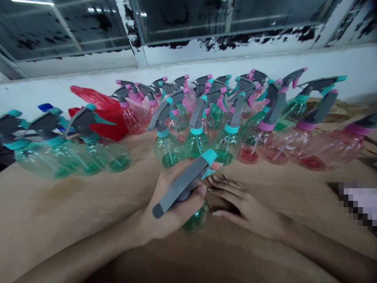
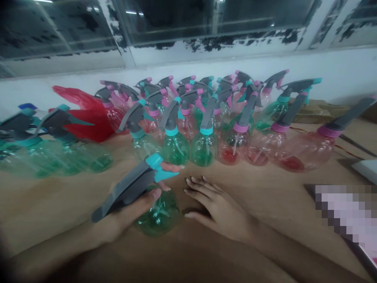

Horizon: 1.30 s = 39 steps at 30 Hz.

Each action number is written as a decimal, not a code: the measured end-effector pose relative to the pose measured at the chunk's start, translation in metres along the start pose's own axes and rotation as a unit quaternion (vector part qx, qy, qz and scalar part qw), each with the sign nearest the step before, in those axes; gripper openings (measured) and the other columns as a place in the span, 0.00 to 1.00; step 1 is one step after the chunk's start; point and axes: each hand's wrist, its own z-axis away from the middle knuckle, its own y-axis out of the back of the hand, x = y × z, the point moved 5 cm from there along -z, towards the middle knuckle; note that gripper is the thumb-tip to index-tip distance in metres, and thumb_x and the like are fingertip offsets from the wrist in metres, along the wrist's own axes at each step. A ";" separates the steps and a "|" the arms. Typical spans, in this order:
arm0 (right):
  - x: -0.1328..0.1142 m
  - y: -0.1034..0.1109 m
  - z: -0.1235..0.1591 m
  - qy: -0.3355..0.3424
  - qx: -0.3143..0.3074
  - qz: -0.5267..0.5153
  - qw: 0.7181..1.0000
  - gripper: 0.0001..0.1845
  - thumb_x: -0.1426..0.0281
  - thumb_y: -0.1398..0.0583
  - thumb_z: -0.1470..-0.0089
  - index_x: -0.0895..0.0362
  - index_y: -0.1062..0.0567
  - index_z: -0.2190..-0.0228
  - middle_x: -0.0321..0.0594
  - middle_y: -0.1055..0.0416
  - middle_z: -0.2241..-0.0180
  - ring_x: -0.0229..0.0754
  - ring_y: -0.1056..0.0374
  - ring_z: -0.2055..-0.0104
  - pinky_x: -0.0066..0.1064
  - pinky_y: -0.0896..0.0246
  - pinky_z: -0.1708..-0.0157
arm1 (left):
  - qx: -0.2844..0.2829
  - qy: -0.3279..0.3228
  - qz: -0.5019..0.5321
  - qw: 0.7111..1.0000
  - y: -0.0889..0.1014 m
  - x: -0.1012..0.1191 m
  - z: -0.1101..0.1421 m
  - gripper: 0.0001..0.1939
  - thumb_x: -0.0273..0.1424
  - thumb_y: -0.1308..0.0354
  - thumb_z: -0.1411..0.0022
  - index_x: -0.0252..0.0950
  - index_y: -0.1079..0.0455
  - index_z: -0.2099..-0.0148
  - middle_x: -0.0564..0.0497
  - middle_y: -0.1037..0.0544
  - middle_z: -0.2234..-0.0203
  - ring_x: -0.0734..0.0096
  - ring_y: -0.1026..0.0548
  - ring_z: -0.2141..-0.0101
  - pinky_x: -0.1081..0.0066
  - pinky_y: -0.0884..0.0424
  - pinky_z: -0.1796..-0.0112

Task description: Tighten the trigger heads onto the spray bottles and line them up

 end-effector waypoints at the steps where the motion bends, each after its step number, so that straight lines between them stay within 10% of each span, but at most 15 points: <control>1: 0.000 0.000 0.000 0.001 0.001 -0.001 1.000 0.30 0.58 0.47 0.43 0.51 0.45 0.42 0.39 0.44 0.40 0.44 0.53 0.38 0.47 0.54 0.40 | -0.002 0.003 0.002 1.000 0.000 0.000 0.000 0.16 0.25 0.47 0.49 0.44 0.29 0.57 0.53 0.27 0.72 0.68 0.29 0.72 0.70 0.29 0.67; 39: 0.001 -0.001 0.000 0.002 0.004 0.008 1.000 0.30 0.58 0.47 0.43 0.52 0.44 0.42 0.38 0.44 0.40 0.44 0.53 0.38 0.46 0.54 0.40 | 0.006 0.015 -0.021 1.000 0.001 -0.008 0.003 0.17 0.26 0.48 0.46 0.43 0.32 0.53 0.55 0.27 0.75 0.70 0.29 0.76 0.71 0.30 0.73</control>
